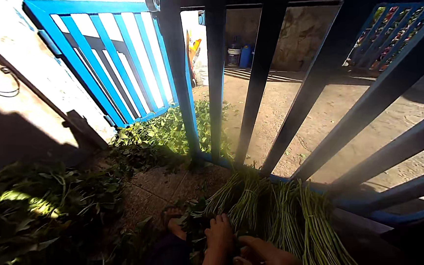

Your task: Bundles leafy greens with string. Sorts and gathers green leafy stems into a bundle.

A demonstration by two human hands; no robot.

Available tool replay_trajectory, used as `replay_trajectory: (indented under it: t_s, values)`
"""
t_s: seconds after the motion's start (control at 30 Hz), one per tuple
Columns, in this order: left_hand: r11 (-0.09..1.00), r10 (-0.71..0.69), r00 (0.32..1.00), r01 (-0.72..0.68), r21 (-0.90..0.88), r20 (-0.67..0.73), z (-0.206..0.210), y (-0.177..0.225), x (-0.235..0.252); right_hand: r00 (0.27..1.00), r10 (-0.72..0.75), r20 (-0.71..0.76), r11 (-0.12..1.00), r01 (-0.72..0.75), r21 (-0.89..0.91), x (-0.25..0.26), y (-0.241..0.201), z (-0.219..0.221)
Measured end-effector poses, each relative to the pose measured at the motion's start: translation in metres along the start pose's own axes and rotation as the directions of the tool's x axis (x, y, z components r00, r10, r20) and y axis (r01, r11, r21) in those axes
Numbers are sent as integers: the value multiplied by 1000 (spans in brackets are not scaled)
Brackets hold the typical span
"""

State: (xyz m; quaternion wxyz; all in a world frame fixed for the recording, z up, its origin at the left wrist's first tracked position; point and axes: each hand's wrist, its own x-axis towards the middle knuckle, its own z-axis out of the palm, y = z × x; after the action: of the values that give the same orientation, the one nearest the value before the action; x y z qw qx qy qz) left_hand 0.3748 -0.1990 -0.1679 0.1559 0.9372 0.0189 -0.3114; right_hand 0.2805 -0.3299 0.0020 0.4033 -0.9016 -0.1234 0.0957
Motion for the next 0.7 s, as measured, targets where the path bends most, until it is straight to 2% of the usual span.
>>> replay_trajectory:
  t_s: [0.07,0.1,0.13,0.17,0.23,0.27,0.3,0.33,0.37,0.4,0.43,0.47,0.5,0.53,0.6,0.63,0.67,0.7]
  values:
    - [995,22,999,-25,-101,-33,-11,6,-17,943,-67,-325,996,44,-78,44,18,20]
    - [992,27,999,-32,-121,-37,-16,8,-23,892,-109,-439,990,56,-132,70,40,40]
    - [994,31,999,-33,-108,-20,-22,10,-31,874,-119,-470,982,35,-185,91,64,60]
    - [996,32,999,-31,-78,19,-36,11,-44,900,-104,-424,971,0,-238,104,92,82]
    - [997,78,995,-78,-3,60,-75,5,-85,991,1,-131,919,-52,-391,104,144,117]
    - [989,145,989,-145,7,28,-94,-7,-111,1000,24,-10,879,-25,-477,96,163,128]
    - [970,239,969,-241,-20,-60,-107,-27,-137,996,46,72,858,-3,-513,88,172,132]
    - [933,334,922,-353,-70,-197,-118,-54,-161,991,65,117,846,7,-533,88,174,131]
    - [875,396,855,-462,-146,-336,-126,-85,-187,985,98,140,838,-6,-546,93,174,129]
    - [806,399,796,-541,-241,-455,-131,-119,-214,976,144,163,837,-32,-547,103,173,124]
    - [747,328,770,-566,-350,-547,-132,-152,-243,963,191,192,850,-64,-522,114,166,116]
    - [725,183,776,-521,-451,-604,-129,-183,-272,956,214,202,877,-97,-470,125,156,105]
    - [737,-14,781,-414,-535,-624,-122,-212,-297,967,194,165,912,-116,-392,135,141,94]
    - [750,-219,750,-280,-600,-624,-113,-235,-317,985,145,92,939,-107,-327,141,120,84]
    - [696,-540,628,-41,-717,-560,-94,-267,-343,997,-73,-36,973,63,-220,146,57,70]
    - [649,-621,582,7,-761,-525,-85,-274,-353,975,-212,-70,964,196,-181,146,20,68]
    - [608,-658,570,15,-794,-493,-78,-278,-361,939,-334,-78,935,320,-152,144,-19,73]
    - [583,-658,588,4,-813,-470,-73,-280,-368,895,-442,-55,891,432,-138,141,-55,83]
